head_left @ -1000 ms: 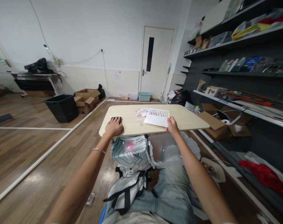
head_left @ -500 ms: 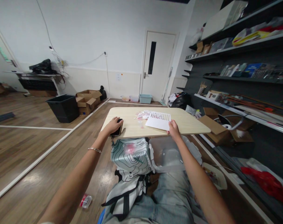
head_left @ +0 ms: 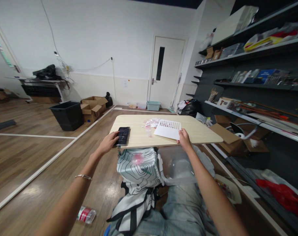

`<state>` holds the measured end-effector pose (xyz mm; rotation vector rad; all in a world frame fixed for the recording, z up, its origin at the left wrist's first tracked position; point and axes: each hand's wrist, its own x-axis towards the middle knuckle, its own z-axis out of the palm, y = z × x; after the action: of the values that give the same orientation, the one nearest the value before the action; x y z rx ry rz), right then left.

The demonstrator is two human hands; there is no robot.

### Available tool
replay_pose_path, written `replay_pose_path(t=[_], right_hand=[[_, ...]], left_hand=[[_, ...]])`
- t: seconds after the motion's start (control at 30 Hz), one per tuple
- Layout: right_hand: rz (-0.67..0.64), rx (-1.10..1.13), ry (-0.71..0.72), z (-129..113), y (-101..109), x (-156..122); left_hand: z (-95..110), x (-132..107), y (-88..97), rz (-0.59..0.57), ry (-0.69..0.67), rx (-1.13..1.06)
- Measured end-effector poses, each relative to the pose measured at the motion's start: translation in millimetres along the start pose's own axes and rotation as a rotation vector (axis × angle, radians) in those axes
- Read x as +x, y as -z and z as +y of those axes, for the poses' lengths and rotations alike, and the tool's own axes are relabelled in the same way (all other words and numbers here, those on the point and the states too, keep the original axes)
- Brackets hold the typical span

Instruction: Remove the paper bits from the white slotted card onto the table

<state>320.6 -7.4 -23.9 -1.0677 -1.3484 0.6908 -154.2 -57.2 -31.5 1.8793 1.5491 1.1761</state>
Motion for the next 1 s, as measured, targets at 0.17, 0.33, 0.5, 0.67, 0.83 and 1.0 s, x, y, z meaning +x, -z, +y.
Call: replay_pose_path(t=[0.17,0.33,0.5,0.67,0.83,1.0], right_hand=[[-0.001,0.01,-0.001,5,1,3],[-0.003,0.0,-0.002,5,1,2],[0.001,0.0,0.01,2,1,1],[-0.002,0.008,-0.003,2,1,2],[-0.009,0.007,-0.008,1,1,1],[-0.009,-0.001,-0.01,1,1,1]], left_hand=[[-1,-3,-0.6,-0.062,0.173,-0.309],[0,0,2.6,-0.124,0.231,-0.442],[5,1,2.9,-0.078,0.189,-0.43],[13,-3,3.7,-0.052,0.166,-0.342],[14,-6,8.1,-0.073,0.167,-0.233],[11,-5,12.8,-0.098,0.146,-0.18]])
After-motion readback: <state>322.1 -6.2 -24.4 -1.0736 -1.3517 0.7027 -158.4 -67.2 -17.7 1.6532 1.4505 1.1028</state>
